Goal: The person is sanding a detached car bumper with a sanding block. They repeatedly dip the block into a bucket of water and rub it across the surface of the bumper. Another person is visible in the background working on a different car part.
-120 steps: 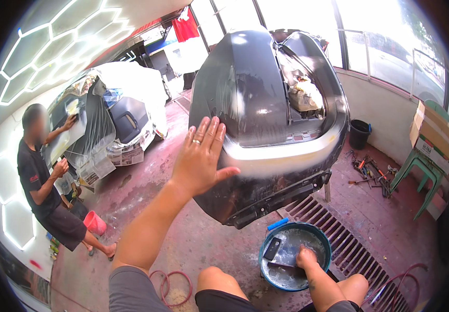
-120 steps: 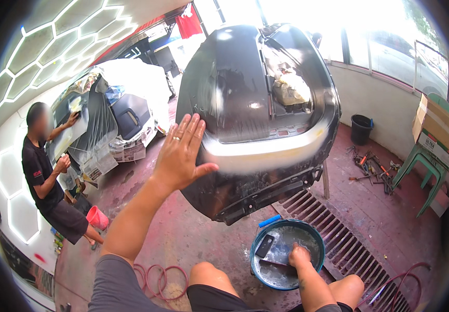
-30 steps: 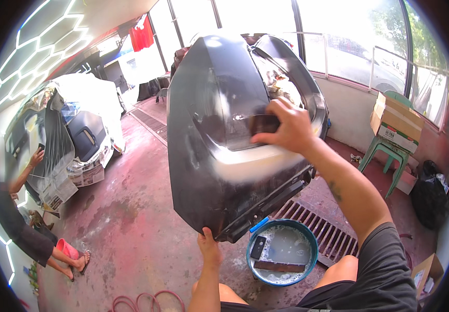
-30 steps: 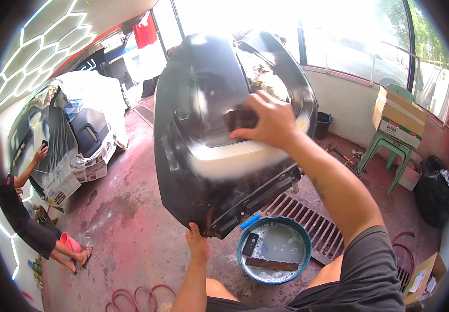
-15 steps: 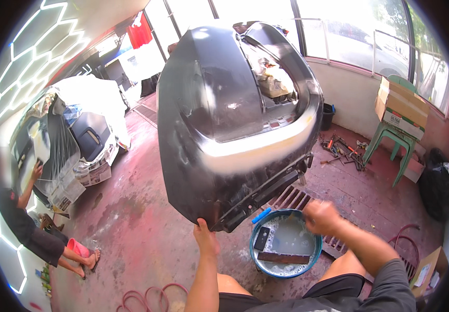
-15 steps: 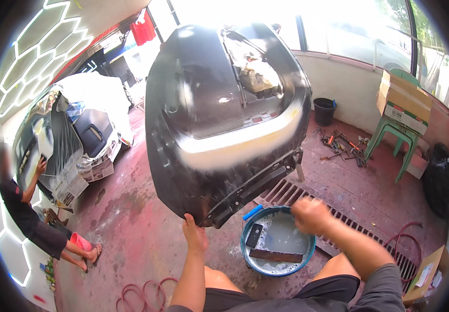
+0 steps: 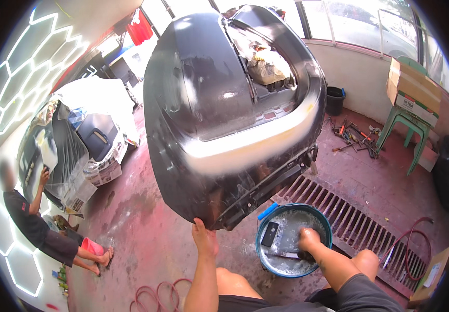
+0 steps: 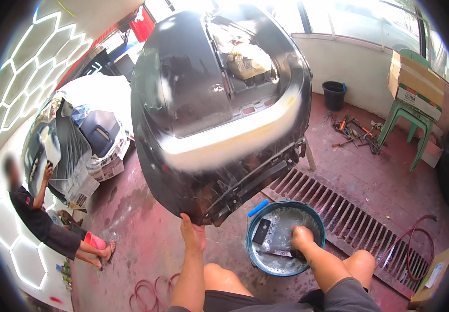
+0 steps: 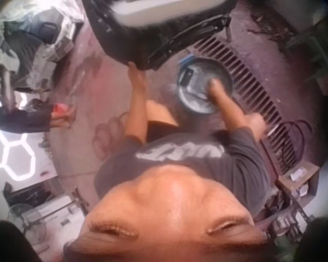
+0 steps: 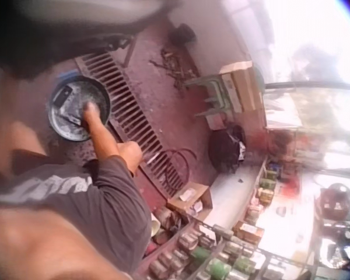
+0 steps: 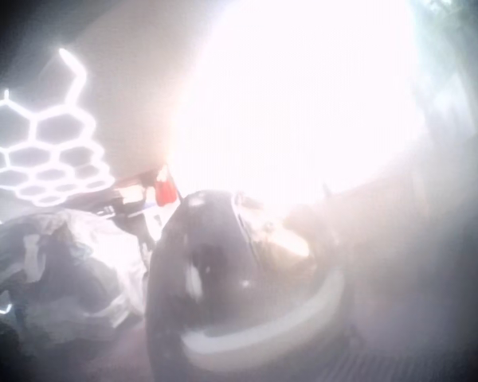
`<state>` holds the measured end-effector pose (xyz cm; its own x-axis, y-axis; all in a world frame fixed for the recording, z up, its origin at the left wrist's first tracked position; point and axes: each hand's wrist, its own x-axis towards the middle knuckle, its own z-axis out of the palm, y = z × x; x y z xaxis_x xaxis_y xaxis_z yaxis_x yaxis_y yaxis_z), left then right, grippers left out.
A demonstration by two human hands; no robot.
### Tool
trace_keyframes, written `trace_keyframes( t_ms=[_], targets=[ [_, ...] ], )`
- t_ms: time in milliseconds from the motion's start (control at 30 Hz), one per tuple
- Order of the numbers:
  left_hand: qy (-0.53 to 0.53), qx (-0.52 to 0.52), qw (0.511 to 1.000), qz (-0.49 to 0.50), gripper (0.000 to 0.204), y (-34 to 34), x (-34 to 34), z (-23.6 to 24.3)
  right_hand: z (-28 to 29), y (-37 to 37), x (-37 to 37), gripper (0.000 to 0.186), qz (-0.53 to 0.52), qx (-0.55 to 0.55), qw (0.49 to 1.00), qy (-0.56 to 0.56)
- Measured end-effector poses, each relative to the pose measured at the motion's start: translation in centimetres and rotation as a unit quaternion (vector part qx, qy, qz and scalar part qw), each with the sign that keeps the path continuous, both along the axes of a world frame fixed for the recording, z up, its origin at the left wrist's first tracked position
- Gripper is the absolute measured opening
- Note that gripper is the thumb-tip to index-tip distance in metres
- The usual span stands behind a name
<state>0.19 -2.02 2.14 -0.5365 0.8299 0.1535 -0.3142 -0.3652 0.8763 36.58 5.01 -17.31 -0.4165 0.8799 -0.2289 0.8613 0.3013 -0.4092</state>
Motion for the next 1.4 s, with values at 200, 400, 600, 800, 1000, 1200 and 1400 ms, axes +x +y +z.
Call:
trace_keyframes(
  t_ms=[200,400,600,800,1000,1200,1400],
  targets=[
    [-0.003,-0.216,0.976,0.019,0.072,-1.1,-2.8,1.5,5.4,-1.0,1.5,0.021,-0.013,-0.03,0.999,0.022],
    [0.178,-0.292,0.936,0.079,0.093,-2.8,-7.3,16.9,17.3,-3.1,1.4,0.009,-0.274,-0.109,0.952,0.084],
    [0.299,-0.35,0.887,-0.017,0.12,3.9,-6.5,33.8,25.7,-6.2,6.9,0.028,-0.539,-0.424,0.584,0.434],
    [0.33,-0.476,0.803,-0.142,0.138,8.0,-6.5,42.5,39.3,-7.7,6.3,0.059,-0.581,-0.32,0.566,0.489],
    [0.323,-0.464,0.778,-0.273,0.108,12.0,-10.6,39.0,45.9,-5.1,-5.2,0.085,-0.533,-0.257,0.477,0.65],
    [0.264,-0.485,0.733,-0.396,0.057,13.3,-11.4,36.2,54.9,-0.3,-21.7,0.069,-0.504,0.048,0.684,0.525],
    [0.288,-0.492,0.695,-0.438,0.069,14.5,-12.6,36.0,57.7,0.0,-32.1,0.079,-0.533,0.021,0.782,0.323]
  ],
)
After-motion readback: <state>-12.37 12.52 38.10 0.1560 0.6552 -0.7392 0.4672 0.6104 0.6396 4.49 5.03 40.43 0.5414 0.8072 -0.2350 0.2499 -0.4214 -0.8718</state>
